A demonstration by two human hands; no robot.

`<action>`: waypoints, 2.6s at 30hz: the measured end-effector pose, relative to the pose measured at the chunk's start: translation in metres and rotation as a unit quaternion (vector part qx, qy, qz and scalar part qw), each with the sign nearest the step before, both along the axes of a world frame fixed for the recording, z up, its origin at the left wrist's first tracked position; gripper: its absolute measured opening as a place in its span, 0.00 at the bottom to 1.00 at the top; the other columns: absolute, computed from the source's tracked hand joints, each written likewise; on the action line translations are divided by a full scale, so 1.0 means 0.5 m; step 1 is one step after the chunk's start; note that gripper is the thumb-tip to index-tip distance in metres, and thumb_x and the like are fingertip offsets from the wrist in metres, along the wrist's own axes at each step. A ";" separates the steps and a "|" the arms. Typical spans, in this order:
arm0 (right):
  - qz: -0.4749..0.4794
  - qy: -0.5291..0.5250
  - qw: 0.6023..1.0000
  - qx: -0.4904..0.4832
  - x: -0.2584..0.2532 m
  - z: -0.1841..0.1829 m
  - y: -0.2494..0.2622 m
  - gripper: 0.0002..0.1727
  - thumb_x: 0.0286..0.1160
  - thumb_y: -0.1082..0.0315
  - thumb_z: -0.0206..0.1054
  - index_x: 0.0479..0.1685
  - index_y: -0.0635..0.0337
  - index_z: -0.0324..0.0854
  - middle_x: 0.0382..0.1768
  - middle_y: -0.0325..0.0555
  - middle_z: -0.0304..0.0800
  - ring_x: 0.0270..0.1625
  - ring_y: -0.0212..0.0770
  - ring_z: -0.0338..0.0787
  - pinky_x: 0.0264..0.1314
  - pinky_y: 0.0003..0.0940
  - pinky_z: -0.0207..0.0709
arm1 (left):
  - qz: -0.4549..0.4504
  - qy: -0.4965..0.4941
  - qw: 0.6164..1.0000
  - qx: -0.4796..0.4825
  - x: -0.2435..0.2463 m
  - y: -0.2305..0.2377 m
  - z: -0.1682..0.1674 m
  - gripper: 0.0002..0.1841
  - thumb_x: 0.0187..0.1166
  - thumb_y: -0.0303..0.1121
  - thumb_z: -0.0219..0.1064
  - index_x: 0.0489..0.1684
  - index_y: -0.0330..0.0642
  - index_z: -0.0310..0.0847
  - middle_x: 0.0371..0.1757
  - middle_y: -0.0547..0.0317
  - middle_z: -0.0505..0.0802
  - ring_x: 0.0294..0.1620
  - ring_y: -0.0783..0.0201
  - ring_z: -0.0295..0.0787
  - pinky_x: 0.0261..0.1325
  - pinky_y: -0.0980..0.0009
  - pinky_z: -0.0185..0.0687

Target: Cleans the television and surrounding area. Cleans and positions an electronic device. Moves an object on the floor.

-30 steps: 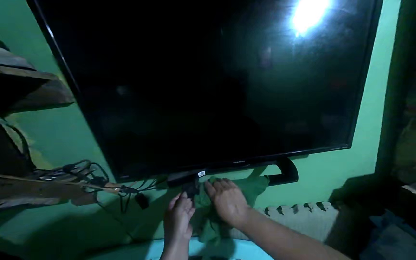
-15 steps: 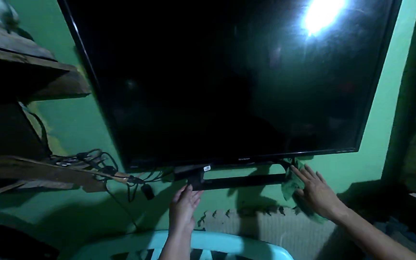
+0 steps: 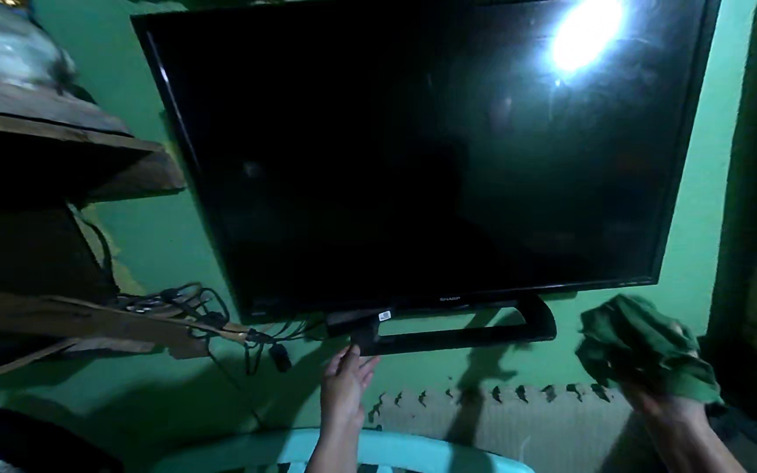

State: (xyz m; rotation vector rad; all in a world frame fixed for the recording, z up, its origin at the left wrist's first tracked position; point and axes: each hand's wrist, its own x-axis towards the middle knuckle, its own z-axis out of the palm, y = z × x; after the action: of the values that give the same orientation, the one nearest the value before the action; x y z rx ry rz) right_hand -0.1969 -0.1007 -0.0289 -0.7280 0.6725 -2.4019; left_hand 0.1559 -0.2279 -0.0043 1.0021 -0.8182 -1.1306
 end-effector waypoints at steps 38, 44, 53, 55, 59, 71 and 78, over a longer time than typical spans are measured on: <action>0.083 0.782 0.441 0.432 0.148 0.188 -0.253 0.39 0.92 0.39 0.40 0.93 0.56 0.56 0.91 0.58 0.58 0.94 0.60 0.53 0.91 0.68 0.37 | -0.006 0.003 1.000 0.016 0.000 -0.003 -0.001 0.19 0.94 0.34 0.51 0.76 0.32 0.67 0.61 0.37 0.85 0.49 0.56 0.90 0.46 0.68 0.85; 0.081 0.773 0.427 0.463 0.166 0.197 -0.289 0.34 0.90 0.40 0.49 0.81 0.55 0.75 0.78 0.61 0.77 0.84 0.63 0.71 0.83 0.73 0.54 | 0.005 -0.012 1.000 0.011 -0.003 -0.007 -0.002 0.19 0.94 0.34 0.50 0.76 0.32 0.67 0.59 0.38 0.85 0.47 0.57 0.89 0.45 0.68 0.84; 0.096 0.769 0.468 0.425 0.168 0.191 -0.274 0.37 0.90 0.40 0.49 0.84 0.59 0.69 0.82 0.63 0.72 0.88 0.63 0.64 0.89 0.69 0.44 | 0.001 -0.023 1.000 0.003 0.000 -0.003 -0.006 0.20 0.94 0.34 0.49 0.77 0.31 0.65 0.61 0.36 0.85 0.49 0.56 0.90 0.47 0.68 0.84; 0.103 0.759 0.481 0.427 0.173 0.195 -0.278 0.38 0.88 0.39 0.53 0.83 0.61 0.70 0.82 0.64 0.71 0.88 0.64 0.64 0.89 0.70 0.43 | -0.004 -0.022 1.000 -0.002 -0.002 -0.003 -0.004 0.20 0.94 0.33 0.48 0.77 0.30 0.65 0.63 0.36 0.84 0.49 0.56 0.90 0.47 0.68 0.85; 0.076 0.726 0.523 0.441 0.169 0.155 -0.362 0.44 0.72 0.30 0.66 0.76 0.57 0.79 0.74 0.63 0.81 0.82 0.63 0.74 0.83 0.72 0.57 | -0.003 -0.012 1.000 0.007 0.001 -0.004 -0.007 0.20 0.94 0.34 0.50 0.78 0.32 0.65 0.63 0.36 0.84 0.50 0.55 0.91 0.47 0.66 0.86; -0.050 0.664 0.463 0.585 0.121 0.205 -0.248 0.38 0.75 0.41 0.67 0.78 0.59 0.76 0.77 0.67 0.75 0.81 0.71 0.70 0.73 0.81 0.60 | 0.025 -0.007 1.000 -0.008 -0.011 0.001 0.001 0.18 0.93 0.32 0.52 0.72 0.29 0.69 0.55 0.38 0.87 0.45 0.59 0.90 0.45 0.70 0.85; -0.023 0.688 0.481 0.542 0.094 0.184 -0.189 0.26 0.92 0.57 0.52 0.81 0.60 0.73 0.80 0.63 0.73 0.85 0.66 0.68 0.84 0.67 0.57 | 0.009 0.010 1.000 0.003 -0.008 0.002 0.003 0.18 0.93 0.33 0.52 0.73 0.30 0.69 0.55 0.39 0.86 0.43 0.60 0.90 0.42 0.71 0.85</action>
State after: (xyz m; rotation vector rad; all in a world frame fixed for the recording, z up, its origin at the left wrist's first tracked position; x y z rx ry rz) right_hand -0.1501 -0.1950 0.0634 -1.7666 2.3688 -0.3398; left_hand 0.1518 -0.2268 -0.0027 1.0004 -0.7889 -1.1258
